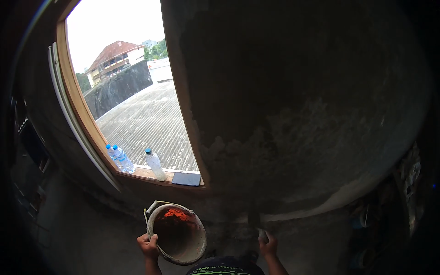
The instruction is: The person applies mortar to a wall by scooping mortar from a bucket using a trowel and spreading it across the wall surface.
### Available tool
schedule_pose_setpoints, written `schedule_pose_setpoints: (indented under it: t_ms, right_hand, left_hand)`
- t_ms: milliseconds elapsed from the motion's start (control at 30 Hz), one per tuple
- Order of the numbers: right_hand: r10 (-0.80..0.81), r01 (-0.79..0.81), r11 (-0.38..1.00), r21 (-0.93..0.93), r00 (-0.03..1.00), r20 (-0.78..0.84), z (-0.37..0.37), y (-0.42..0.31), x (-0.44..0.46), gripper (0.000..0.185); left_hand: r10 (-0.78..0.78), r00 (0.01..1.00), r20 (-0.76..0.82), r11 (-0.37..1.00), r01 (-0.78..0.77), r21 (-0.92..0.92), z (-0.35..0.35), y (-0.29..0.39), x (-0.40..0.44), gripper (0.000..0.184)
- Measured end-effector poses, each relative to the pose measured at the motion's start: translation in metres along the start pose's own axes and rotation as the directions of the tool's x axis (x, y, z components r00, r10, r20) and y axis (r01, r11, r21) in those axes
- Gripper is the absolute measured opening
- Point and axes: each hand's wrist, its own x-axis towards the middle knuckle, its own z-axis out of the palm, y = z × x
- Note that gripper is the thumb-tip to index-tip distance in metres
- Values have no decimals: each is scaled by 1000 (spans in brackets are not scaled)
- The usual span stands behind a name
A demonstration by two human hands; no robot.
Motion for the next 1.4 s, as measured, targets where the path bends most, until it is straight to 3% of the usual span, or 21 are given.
schedule_pose_setpoints:
  t_ms: [33,67,100,133,200,333,400,467,500,567,667,800,833,900,1067,1133,1167,1233,1267,1333,1400]
  right_hand:
    - [-12,12,1000,3,1000,8,-7,-3,-2,46]
    - [234,-286,950,127,918,319,-18,-16,-3,51]
    - [389,-580,803,138,685,616,-25,-26,0,55]
    - [388,-576,807,131,684,618,-29,-34,3,55]
    - [111,-259,961,98,684,720,-34,-54,16,61]
    - [-126,-103,957,270,693,710,-36,-96,52,60]
    - [-147,-110,950,292,668,730,-37,-114,64,60]
    - [-254,198,965,175,516,818,-58,-165,76,61]
    - [-254,194,965,178,504,826,-58,-169,75,61]
    - [-357,354,913,203,449,819,-37,-157,81,62]
    - [-446,537,831,147,484,753,-32,-202,84,55]
    - [-478,645,764,-17,583,657,-30,-272,73,48]
    - [-470,668,740,-79,597,650,-26,-282,70,47]
    - [-456,666,737,-113,614,645,-10,-296,65,47]
    - [-452,677,705,-211,659,602,10,-299,22,51]
    - [-500,709,705,-16,512,698,-2,-296,18,48]
    - [-496,707,707,-11,508,704,-6,-296,16,48]
    - [-585,693,720,33,582,565,-11,-298,11,48]
    - [-582,689,724,35,582,569,-12,-304,10,48]
    - [-604,633,773,43,712,358,-2,-324,12,46]
    - [-642,668,742,56,683,349,9,-334,5,47]
  left_hand:
    - [14,1000,16,1000,-14,20,1,2,-1,28]
    - [14,1000,4,1000,-14,18,3,4,0,28]
    - [16,999,32,1000,-17,26,4,5,2,27]
    - [16,998,64,999,-18,33,5,10,2,26]
    - [17,997,75,998,-22,61,11,19,8,25]
    - [107,992,68,993,-110,35,36,35,16,28]
    - [132,988,78,990,-136,48,39,38,20,29]
    - [149,986,74,987,-153,55,43,49,21,29]
    - [188,979,83,981,-191,32,40,61,17,30]
    - [238,966,105,968,-244,53,42,68,21,32]
    - [333,932,141,922,-353,160,39,82,25,35]
    - [495,856,150,844,-515,149,26,88,21,31]
    - [468,868,168,850,-494,183,24,86,19,31]
    - [550,827,118,829,-558,49,20,87,18,31]
    - [614,776,144,778,-626,57,-4,88,8,34]
    - [669,735,112,734,-677,62,-6,97,7,30]
    - [679,728,97,722,-686,94,-9,98,8,33]
    - [662,745,81,742,-667,74,-13,103,11,34]
    - [653,755,63,753,-656,46,-15,106,13,35]
    - [630,774,61,775,-632,7,-18,104,21,36]
    - [596,800,72,802,-588,-102,-28,97,27,36]
